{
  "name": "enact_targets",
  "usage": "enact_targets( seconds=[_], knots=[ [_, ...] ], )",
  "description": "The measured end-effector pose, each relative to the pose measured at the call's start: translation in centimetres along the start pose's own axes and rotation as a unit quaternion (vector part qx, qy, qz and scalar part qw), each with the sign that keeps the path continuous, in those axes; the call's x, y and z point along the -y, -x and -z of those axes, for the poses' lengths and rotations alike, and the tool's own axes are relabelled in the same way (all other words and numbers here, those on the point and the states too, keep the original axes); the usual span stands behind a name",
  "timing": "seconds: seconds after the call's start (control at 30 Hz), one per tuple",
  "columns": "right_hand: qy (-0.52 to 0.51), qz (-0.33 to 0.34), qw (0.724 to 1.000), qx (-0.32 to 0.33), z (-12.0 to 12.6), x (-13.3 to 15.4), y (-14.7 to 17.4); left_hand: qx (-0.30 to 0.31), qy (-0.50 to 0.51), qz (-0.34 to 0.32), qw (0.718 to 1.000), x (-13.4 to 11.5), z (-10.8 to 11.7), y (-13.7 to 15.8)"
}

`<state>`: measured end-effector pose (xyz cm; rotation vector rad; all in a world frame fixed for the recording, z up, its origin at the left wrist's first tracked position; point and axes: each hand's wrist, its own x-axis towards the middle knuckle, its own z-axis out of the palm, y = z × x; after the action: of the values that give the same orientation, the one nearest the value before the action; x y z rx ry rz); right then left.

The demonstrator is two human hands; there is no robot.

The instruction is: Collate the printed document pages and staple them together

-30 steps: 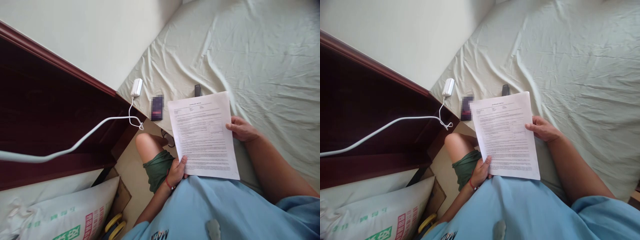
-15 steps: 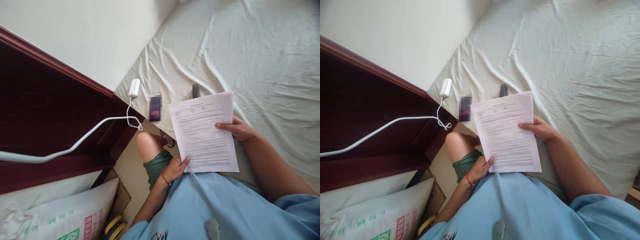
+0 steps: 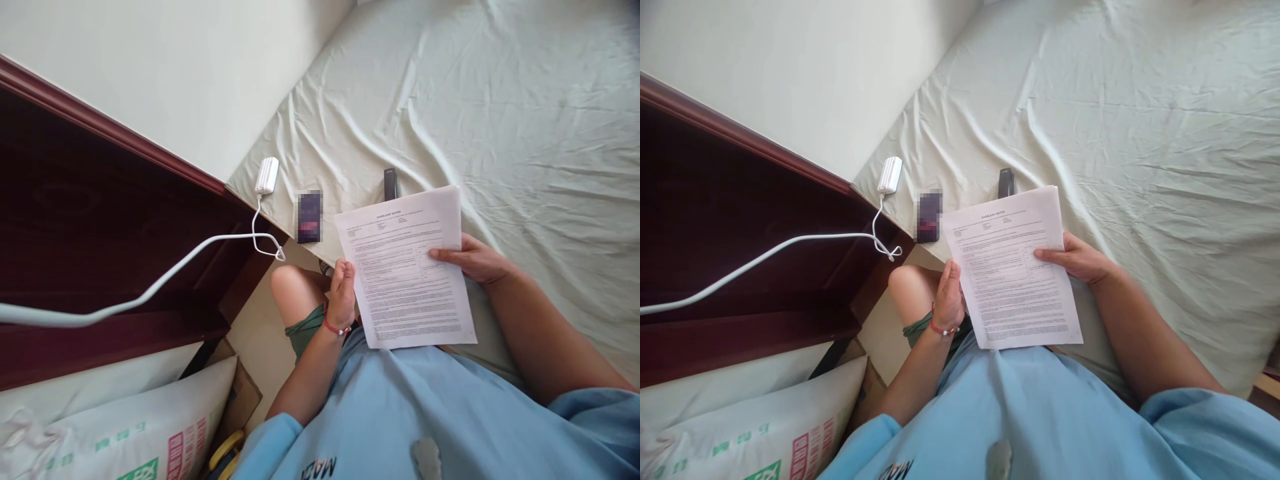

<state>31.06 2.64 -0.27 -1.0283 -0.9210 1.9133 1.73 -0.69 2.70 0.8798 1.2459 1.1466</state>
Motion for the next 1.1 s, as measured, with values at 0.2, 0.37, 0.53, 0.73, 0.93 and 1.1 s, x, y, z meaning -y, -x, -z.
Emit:
enact_targets(
  seconds=[0.2,0.37,0.53,0.73,0.93,1.1],
  knots=[
    [0.008,0.01,1.0,0.001,0.0,0.3,0.1,-0.012,0.036,-0.027,0.999,0.4,-1.5,-0.8],
    [0.007,-0.008,1.0,-0.013,-0.3,0.7,0.0,-0.051,0.02,-0.031,0.998,1.1,-0.9,-1.0],
    [-0.021,0.048,0.994,-0.095,-0.7,0.8,-0.3,-0.039,0.052,0.007,0.998,1.6,-0.7,-0.7],
    [-0.009,0.051,0.992,-0.114,-1.1,0.7,-0.2,-0.001,0.051,0.007,0.999,2.0,-1.0,-0.4],
    [-0.014,0.044,0.993,-0.113,-1.1,0.7,-0.3,0.003,0.021,-0.013,1.0,2.2,-0.8,-0.7],
    [0.026,0.075,0.988,-0.131,-1.1,0.8,-0.9,0.004,0.031,0.018,0.999,2.0,-1.2,-1.2]
  ],
)
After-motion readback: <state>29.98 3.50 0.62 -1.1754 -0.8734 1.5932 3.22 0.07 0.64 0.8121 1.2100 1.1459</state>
